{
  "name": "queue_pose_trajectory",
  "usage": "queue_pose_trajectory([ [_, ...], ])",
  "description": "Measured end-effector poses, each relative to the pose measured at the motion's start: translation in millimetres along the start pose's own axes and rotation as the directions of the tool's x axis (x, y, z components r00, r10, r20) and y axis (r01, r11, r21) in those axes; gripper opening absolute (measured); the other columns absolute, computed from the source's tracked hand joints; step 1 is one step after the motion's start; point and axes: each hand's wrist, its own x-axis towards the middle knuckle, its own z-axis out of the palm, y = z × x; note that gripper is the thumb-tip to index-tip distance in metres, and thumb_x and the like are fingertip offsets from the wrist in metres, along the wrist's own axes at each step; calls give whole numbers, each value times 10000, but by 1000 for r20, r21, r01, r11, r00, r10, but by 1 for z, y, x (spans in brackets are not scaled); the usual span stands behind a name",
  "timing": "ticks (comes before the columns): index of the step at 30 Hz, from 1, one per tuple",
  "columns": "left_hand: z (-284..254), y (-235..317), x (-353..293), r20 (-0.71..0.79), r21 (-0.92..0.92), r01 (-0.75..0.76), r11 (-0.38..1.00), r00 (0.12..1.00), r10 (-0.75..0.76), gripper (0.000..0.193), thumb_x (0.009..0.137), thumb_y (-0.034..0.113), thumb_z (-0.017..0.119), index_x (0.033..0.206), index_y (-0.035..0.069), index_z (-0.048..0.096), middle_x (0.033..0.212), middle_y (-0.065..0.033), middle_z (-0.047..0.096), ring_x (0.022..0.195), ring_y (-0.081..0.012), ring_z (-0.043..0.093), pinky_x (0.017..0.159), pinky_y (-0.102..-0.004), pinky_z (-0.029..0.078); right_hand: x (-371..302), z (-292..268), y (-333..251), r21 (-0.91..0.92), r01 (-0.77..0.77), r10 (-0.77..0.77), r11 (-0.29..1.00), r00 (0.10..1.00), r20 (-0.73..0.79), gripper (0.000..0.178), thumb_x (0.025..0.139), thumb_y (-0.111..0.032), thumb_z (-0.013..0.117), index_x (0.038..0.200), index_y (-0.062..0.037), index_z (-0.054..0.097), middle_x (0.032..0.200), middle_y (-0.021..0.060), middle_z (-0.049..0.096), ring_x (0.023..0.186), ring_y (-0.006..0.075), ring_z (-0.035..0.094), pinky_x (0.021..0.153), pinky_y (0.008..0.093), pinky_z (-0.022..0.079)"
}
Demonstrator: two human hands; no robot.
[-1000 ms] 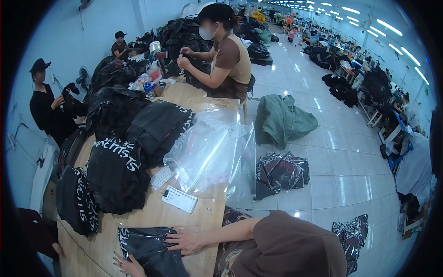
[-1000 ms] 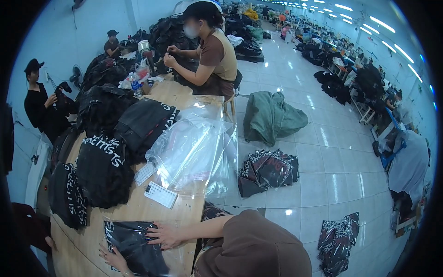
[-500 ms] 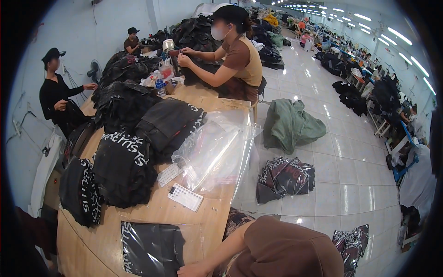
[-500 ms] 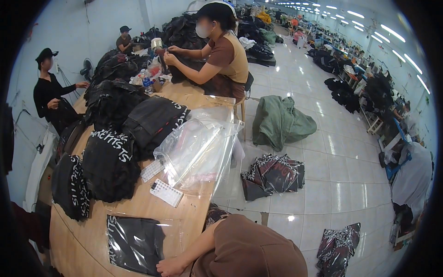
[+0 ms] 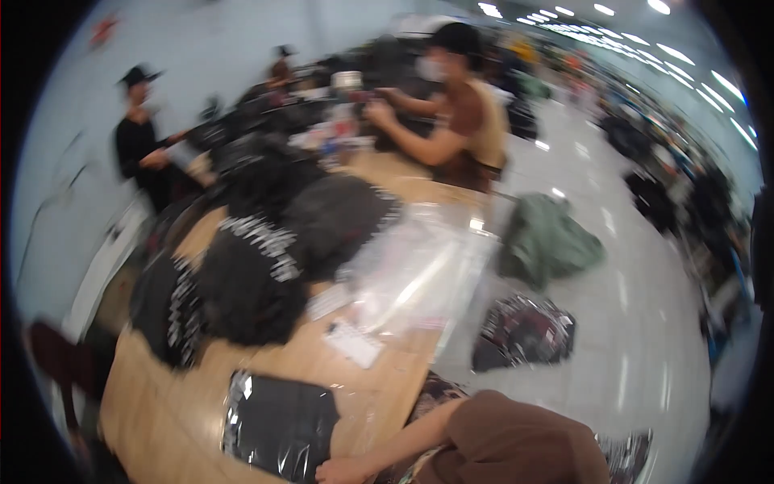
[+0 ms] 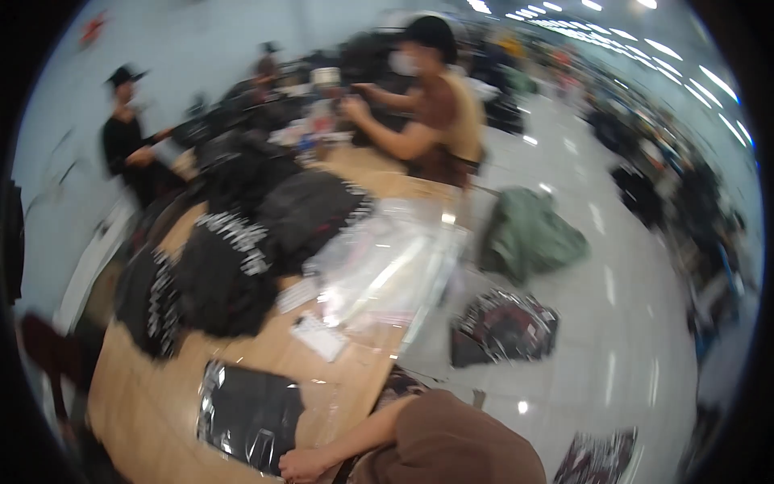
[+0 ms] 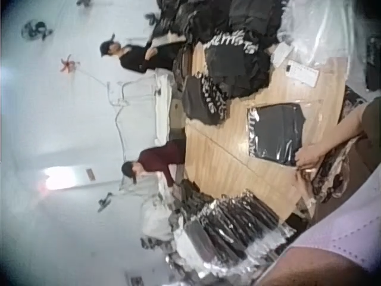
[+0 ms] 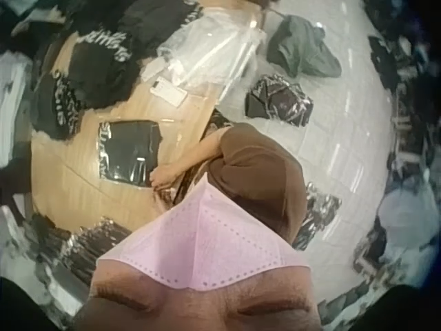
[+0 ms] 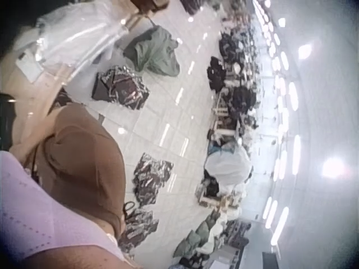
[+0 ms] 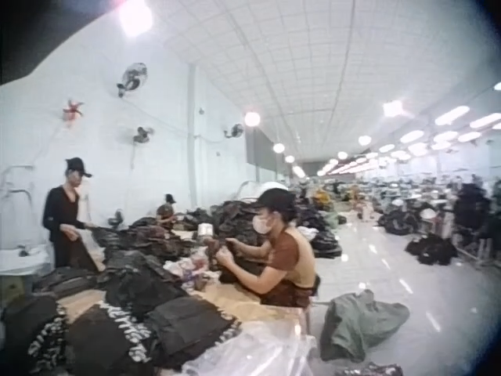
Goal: Packaging folded black garments into plastic bags.
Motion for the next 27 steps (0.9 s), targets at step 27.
queue_pose_trajectory([
  [27, 30, 19, -62, -45, -40, 131, 991, 990, -133, 251, 901, 234, 509, 896, -1, 596, 814, -38, 625, 706, -117, 612, 632, -235, 519, -7, -4, -20, -5, 22, -21, 1000, 996, 86, 132, 732, -154, 650, 841, -91, 609, 719, 74, 513, 689, 262, 514, 589, 360, 427],
])
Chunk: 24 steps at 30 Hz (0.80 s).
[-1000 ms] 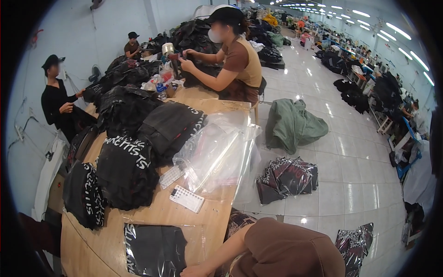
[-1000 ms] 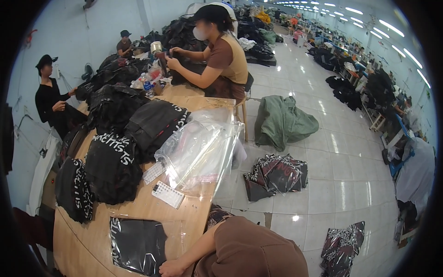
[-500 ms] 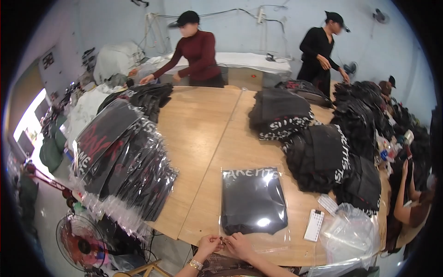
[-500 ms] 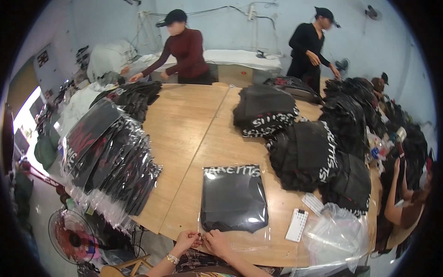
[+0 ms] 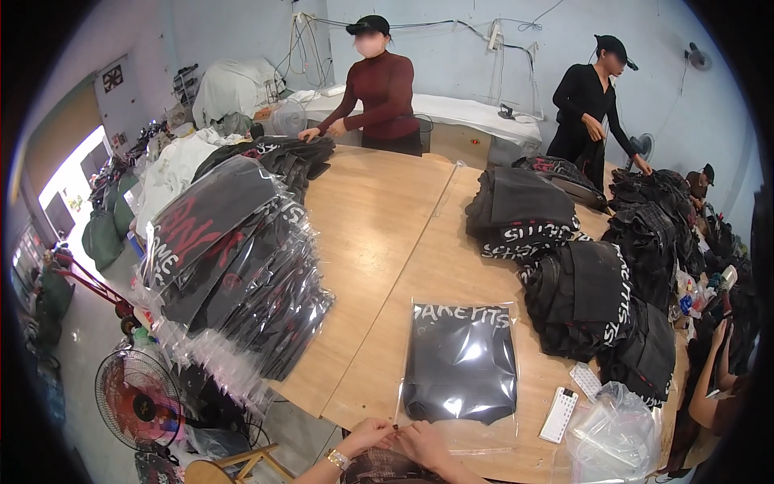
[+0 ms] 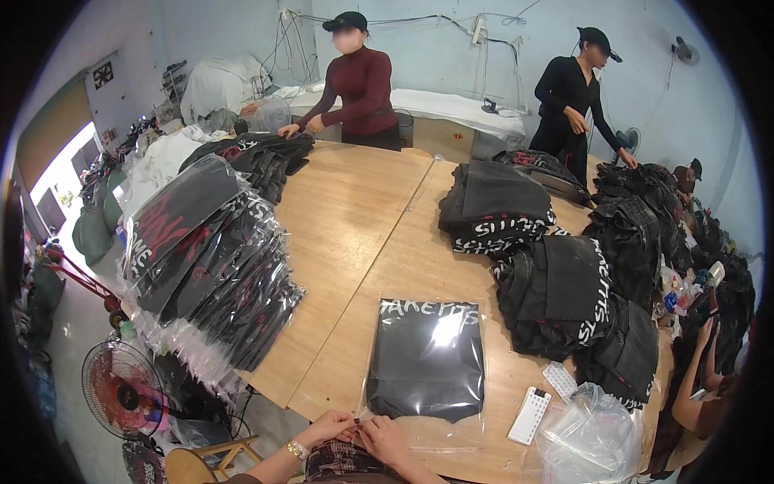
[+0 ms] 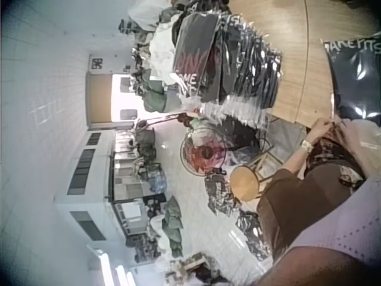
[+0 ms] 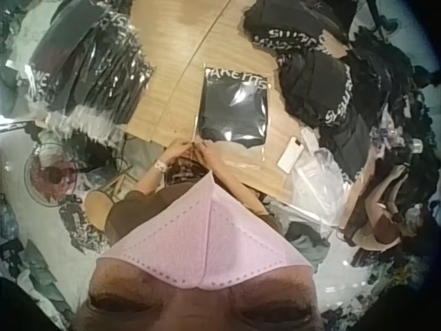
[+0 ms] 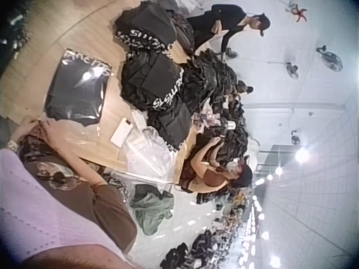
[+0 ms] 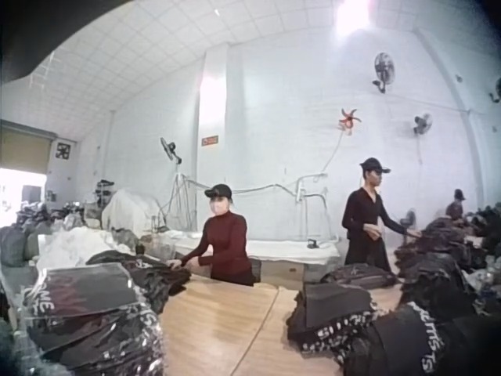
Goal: Packaging folded black garments into plastic bags.
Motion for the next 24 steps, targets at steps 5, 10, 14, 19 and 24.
queue_pose_trajectory([
  [5, -1, -1, 1, 45, -58, 13, 998, 999, -11, 238, 909, 220, 496, 904, 4, 595, 814, -31, 619, 691, -105, 591, 649, -229, 513, -2, 2, 0, 45, -82, 82, 996, 997, 8, 126, 739, -156, 640, 836, -83, 607, 728, 82, 518, 712, 272, 524, 603, 379, 432],
  [10, 4, 3, -6, 64, -108, 17, 994, 998, -10, 237, 913, 217, 493, 929, 4, 595, 836, -47, 626, 726, -115, 603, 666, -238, 513, -2, 0, -3, 55, -90, 90, 994, 996, 7, 103, 749, -122, 624, 826, -61, 593, 740, 100, 523, 725, 278, 537, 607, 380, 442],
  [14, 3, -3, -1, 45, -86, 30, 996, 999, -26, 219, 924, 222, 479, 918, 34, 591, 833, -38, 634, 724, -106, 612, 655, -227, 511, -1, -2, -4, 49, -76, 76, 996, 997, 2, 105, 751, -143, 625, 840, -95, 598, 742, 79, 514, 713, 271, 525, 596, 379, 434],
  [19, 1, -6, 5, -13, -63, 15, 998, 1000, -16, 216, 912, 231, 509, 901, 33, 594, 833, -35, 634, 710, -101, 610, 639, -213, 507, 1, -1, -2, -9, -57, 57, 998, 998, 29, 127, 769, -152, 611, 874, -82, 596, 747, 98, 516, 732, 271, 535, 611, 370, 445],
  [24, 13, -5, 0, -141, -145, -68, 987, 989, 47, 188, 884, 186, 557, 950, 18, 609, 848, -41, 641, 690, -99, 614, 606, -205, 505, 0, 1, 1, 2, -58, 58, 998, 998, 24, 141, 772, -153, 609, 891, -80, 591, 765, 98, 519, 743, 274, 538, 622, 370, 449],
])
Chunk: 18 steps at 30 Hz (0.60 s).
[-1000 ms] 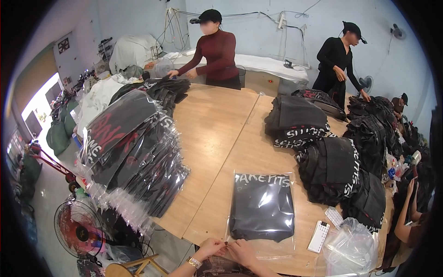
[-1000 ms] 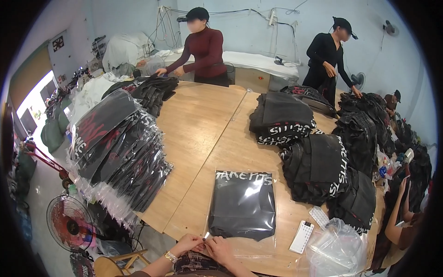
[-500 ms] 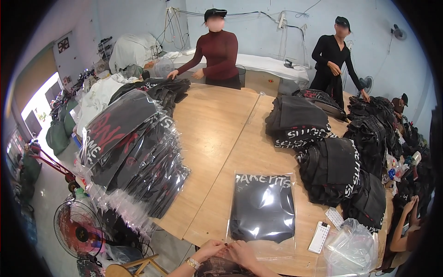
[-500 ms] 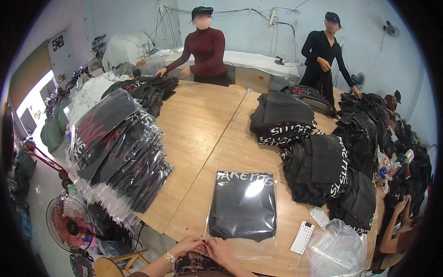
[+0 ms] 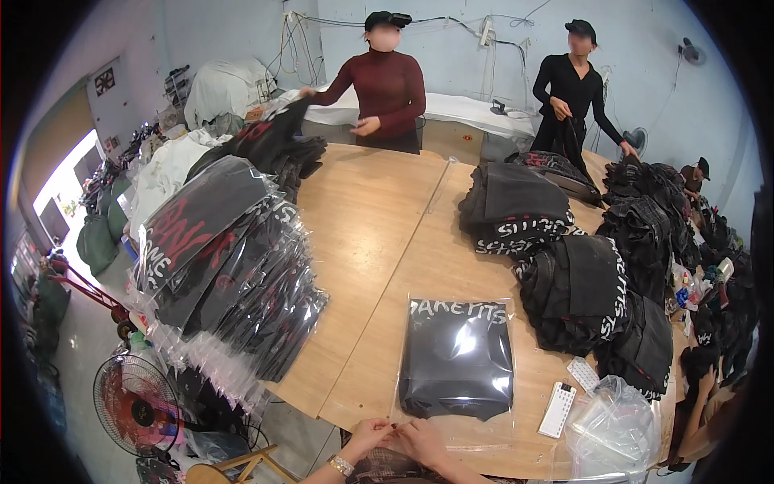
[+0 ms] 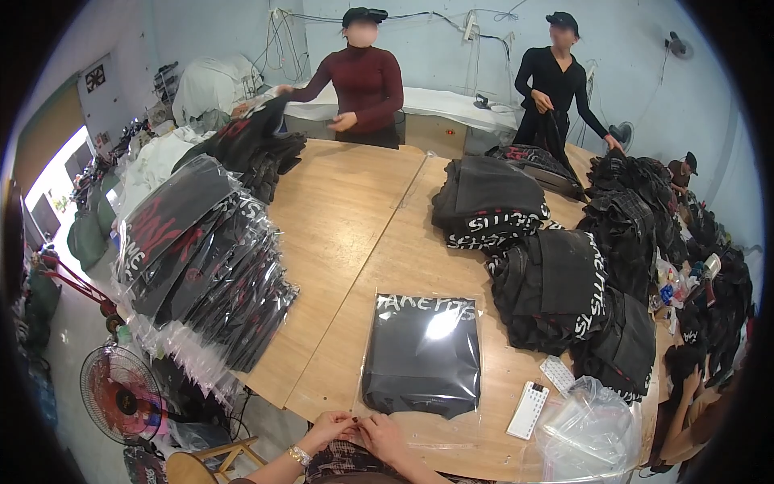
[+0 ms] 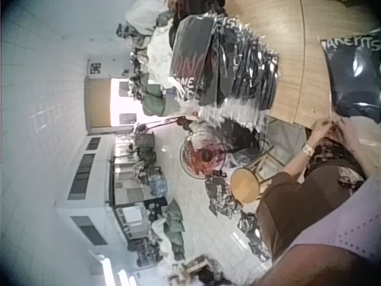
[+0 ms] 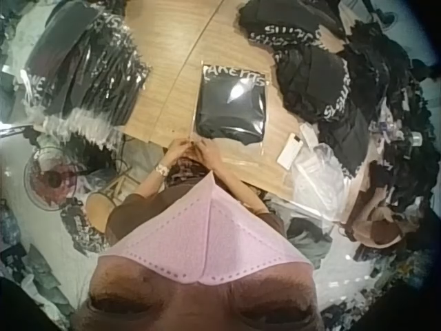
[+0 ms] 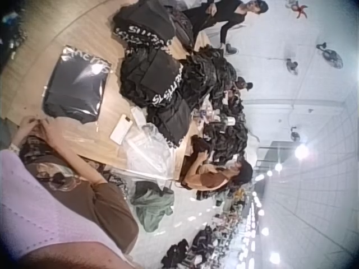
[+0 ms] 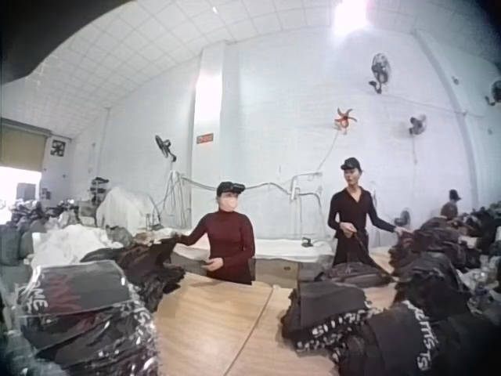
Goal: Packaging folded black garments into plastic bags.
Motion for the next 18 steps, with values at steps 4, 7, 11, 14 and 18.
queue_pose_trajectory([
  [4, 6, -1, -9, -101, 109, -109, 988, 988, 120, 202, 868, 165, 582, 975, -1, 624, 860, -45, 648, 669, -100, 614, 582, -202, 499, -3, -2, -6, 15, 1, 0, 1000, 997, -80, 141, 763, -141, 624, 893, -101, 590, 739, 75, 516, 692, 261, 526, 588, 360, 437],
  [7, 11, 0, -20, -129, 128, -123, 984, 982, 140, 183, 864, 137, 579, 958, -10, 632, 873, -42, 648, 686, -90, 607, 581, -202, 497, -14, 6, -6, 34, -38, 39, 999, 999, -33, 161, 773, -136, 613, 925, -86, 587, 777, 91, 538, 729, 275, 536, 622, 369, 446],
  [11, 6, -17, -18, -69, 102, -202, 974, 975, 210, 165, 869, 65, 518, 960, -6, 635, 856, -31, 638, 717, -80, 589, 596, -215, 496, -14, -2, -18, 83, -64, 68, 994, 997, -37, 164, 794, -126, 587, 948, -68, 582, 818, 128, 548, 771, 307, 539, 663, 385, 454],
  [14, 9, -3, -21, -81, 130, -271, 954, 956, 283, 254, 896, 119, 492, 1127, 33, 551, 913, -36, 620, 769, -98, 594, 636, -239, 504, -4, -4, -16, 155, -109, 113, 982, 993, -18, 89, 797, -112, 556, 868, -60, 575, 795, 157, 544, 759, 340, 526, 668, 424, 432],
  [18, 3, -1, 1, -98, 266, -377, 887, 905, 414, 353, 843, 55, 513, 1191, 60, 456, 877, -43, 584, 737, -98, 560, 610, -237, 478, 5, -8, -8, 243, -256, 266, 936, 964, -9, 110, 769, -52, 534, 872, -41, 572, 789, 168, 568, 713, 337, 553, 634, 410, 451],
])
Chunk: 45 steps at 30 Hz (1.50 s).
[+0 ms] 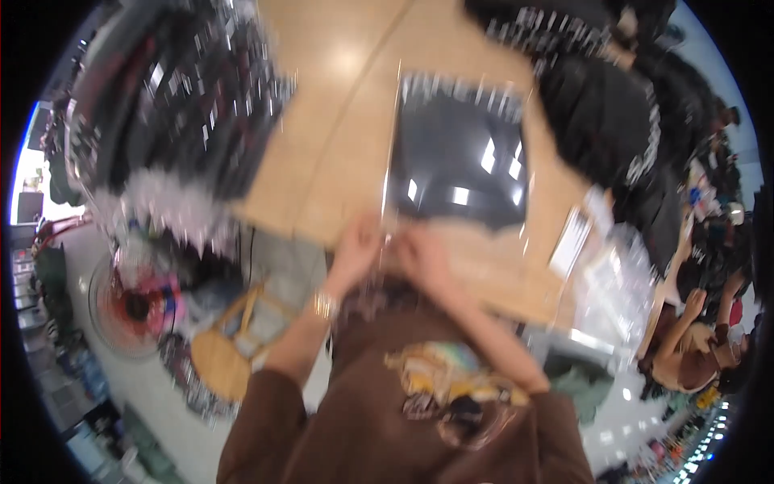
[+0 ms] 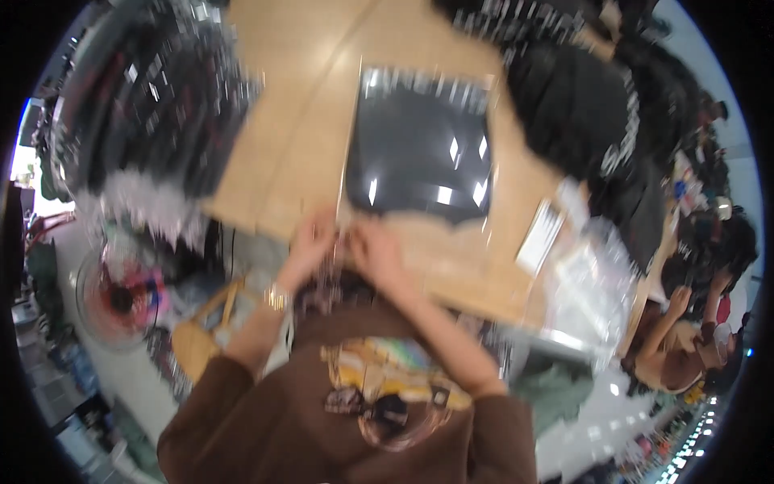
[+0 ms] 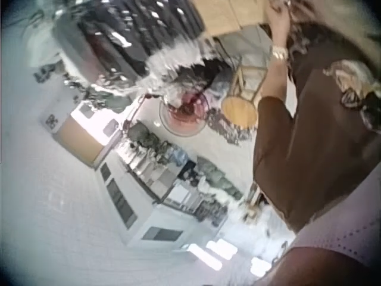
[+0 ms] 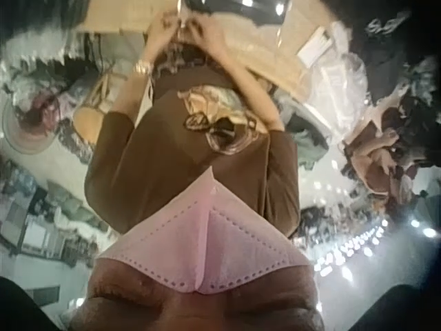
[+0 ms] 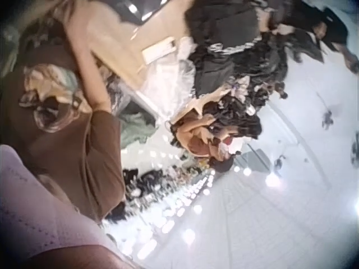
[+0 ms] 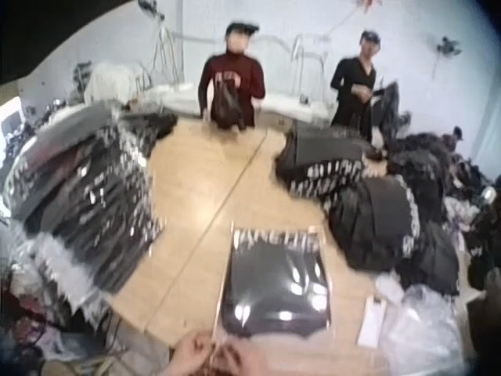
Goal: Packaging folded black garments into plastic bags.
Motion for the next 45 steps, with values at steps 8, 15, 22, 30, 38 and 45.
queue_pose_trajectory([
  [8, 4, 10, -10, -14, -335, 147, 931, 987, -160, 345, 828, 4, 522, 1163, -7, 440, 772, -74, 610, 681, -122, 615, 570, -226, 509, -12, 3, 1, 136, -90, 94, 987, 995, -27, 113, 770, -19, 590, 882, -29, 587, 775, 121, 551, 639, 249, 583, 567, 328, 470],
  [15, -4, 8, -28, 68, -119, 263, 957, 964, -257, 289, 842, 31, 529, 1115, -9, 441, 784, -92, 614, 679, -134, 629, 545, -237, 523, -23, 10, 2, -2, 126, -126, 992, 992, 12, 112, 740, -2, 611, 847, -32, 593, 772, 106, 553, 633, 247, 574, 556, 328, 463],
  [22, -9, 14, -24, 137, -217, 323, 921, 944, -299, 257, 859, 60, 536, 1094, 15, 440, 845, -78, 608, 693, -122, 609, 563, -224, 516, -11, 3, -4, -38, 189, -187, 981, 981, 46, 109, 724, -48, 641, 824, -45, 598, 744, 103, 552, 684, 285, 559, 589, 358, 448],
  [30, 1, -6, -23, 59, -118, 221, 968, 975, -215, 224, 880, 112, 514, 1078, 29, 454, 923, -100, 575, 687, -134, 603, 528, -242, 508, -7, 1, 5, -74, 25, -4, 997, 963, 269, 133, 783, -176, 589, 824, -49, 584, 809, 158, 595, 780, 336, 574, 665, 422, 448],
  [38, -1, -13, -29, 63, -71, 220, 973, 974, -215, 250, 812, 2, 553, 1043, 15, 459, 736, -58, 583, 598, -114, 591, 531, -247, 521, -17, 5, 7, -58, 69, -46, 996, 944, 328, 120, 783, -184, 578, 841, -82, 560, 799, 140, 576, 755, 334, 566, 642, 416, 454],
  [45, -4, -11, -15, 94, -198, 283, 938, 958, -270, 272, 803, 31, 595, 1041, 29, 462, 770, -75, 601, 646, -133, 612, 538, -255, 523, -15, 8, 10, -105, 238, -192, 966, 925, 328, 118, 826, -158, 513, 863, -46, 514, 833, 143, 522, 763, 330, 554, 640, 426, 449],
])
